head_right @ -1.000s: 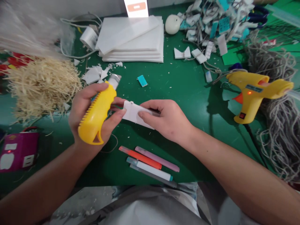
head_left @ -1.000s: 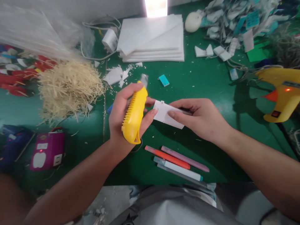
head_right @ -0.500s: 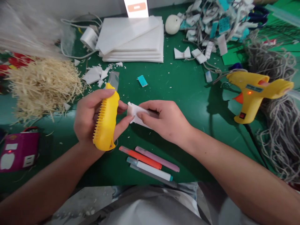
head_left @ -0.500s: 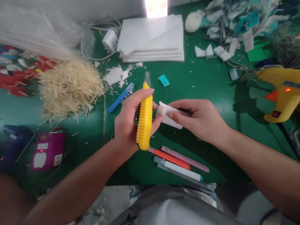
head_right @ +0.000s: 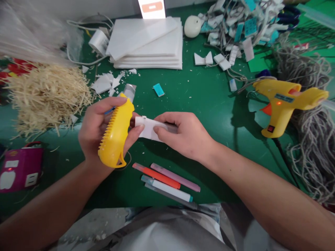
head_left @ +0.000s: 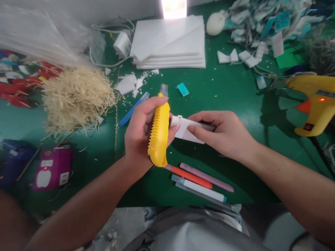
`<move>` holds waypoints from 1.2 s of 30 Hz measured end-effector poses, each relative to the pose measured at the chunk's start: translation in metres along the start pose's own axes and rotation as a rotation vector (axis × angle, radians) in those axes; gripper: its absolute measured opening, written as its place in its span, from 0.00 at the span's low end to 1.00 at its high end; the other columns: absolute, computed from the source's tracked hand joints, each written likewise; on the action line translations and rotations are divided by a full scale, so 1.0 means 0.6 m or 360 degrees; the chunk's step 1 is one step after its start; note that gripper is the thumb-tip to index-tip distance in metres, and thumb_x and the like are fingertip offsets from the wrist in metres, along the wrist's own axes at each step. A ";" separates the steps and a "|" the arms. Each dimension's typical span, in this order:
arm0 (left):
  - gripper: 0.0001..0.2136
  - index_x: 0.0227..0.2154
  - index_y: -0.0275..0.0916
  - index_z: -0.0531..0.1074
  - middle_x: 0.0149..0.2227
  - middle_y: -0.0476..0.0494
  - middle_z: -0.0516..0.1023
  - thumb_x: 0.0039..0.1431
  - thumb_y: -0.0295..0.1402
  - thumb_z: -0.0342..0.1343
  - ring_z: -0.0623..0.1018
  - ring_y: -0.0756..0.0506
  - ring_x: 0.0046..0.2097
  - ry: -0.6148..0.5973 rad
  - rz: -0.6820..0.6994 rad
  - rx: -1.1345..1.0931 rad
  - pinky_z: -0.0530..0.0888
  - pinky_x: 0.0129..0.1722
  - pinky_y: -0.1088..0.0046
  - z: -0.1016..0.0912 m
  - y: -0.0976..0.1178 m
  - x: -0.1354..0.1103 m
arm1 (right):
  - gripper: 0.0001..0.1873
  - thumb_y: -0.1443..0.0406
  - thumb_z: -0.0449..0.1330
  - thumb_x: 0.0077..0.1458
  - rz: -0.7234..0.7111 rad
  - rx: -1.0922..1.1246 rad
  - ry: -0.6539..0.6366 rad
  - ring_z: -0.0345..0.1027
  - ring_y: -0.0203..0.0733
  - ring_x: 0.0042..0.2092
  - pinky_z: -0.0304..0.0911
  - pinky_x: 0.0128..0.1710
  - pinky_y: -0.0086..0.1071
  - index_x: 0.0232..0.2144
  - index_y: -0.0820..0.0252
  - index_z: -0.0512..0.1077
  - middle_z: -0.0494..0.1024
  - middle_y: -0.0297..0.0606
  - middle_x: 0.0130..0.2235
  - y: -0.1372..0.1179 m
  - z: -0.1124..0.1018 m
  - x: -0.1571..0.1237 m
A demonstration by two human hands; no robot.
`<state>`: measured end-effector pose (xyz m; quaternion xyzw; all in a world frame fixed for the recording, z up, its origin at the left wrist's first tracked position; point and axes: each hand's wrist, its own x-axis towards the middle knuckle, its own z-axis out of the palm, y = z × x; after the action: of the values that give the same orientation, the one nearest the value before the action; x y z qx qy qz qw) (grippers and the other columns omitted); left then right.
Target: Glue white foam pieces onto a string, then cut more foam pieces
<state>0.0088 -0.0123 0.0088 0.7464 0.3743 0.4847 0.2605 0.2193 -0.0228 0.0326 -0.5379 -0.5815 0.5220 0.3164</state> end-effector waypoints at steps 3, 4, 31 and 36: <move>0.23 0.57 0.43 0.76 0.42 0.48 0.85 0.59 0.30 0.73 0.87 0.47 0.38 0.0007 0.0000 0.0035 0.87 0.40 0.77 -0.001 0.005 0.003 | 0.12 0.60 0.65 0.54 0.0002 0.0021 -0.0036 0.63 0.33 0.27 0.55 0.26 0.29 0.35 0.62 0.83 0.79 0.33 0.29 -0.002 0.000 0.000; 0.22 0.56 0.44 0.76 0.41 0.49 0.85 0.60 0.29 0.72 0.87 0.48 0.37 0.0006 -0.0006 0.0040 0.87 0.40 0.78 0.000 0.007 0.004 | 0.12 0.59 0.66 0.54 0.0009 0.0042 -0.0053 0.62 0.33 0.27 0.55 0.26 0.29 0.34 0.62 0.83 0.79 0.33 0.29 -0.002 0.000 0.001; 0.24 0.61 0.49 0.73 0.51 0.47 0.86 0.63 0.32 0.70 0.88 0.45 0.44 0.0060 0.0104 -0.0001 0.89 0.45 0.70 -0.017 -0.025 -0.008 | 0.16 0.67 0.56 0.68 -0.0872 -0.1321 0.0356 0.77 0.57 0.56 0.73 0.52 0.52 0.47 0.57 0.84 0.85 0.50 0.55 0.041 -0.035 0.013; 0.23 0.61 0.49 0.73 0.54 0.44 0.84 0.65 0.45 0.67 0.88 0.43 0.43 -0.0025 -0.0028 -0.0140 0.89 0.43 0.67 -0.026 -0.036 -0.009 | 0.19 0.65 0.61 0.62 -0.0873 -0.1337 0.0260 0.75 0.62 0.60 0.71 0.60 0.60 0.54 0.61 0.80 0.83 0.53 0.58 0.044 -0.031 0.008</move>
<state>-0.0136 -0.0037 -0.0040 0.7348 0.3571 0.4925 0.3001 0.2434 -0.0166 0.0117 -0.4851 -0.8345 0.0968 0.2426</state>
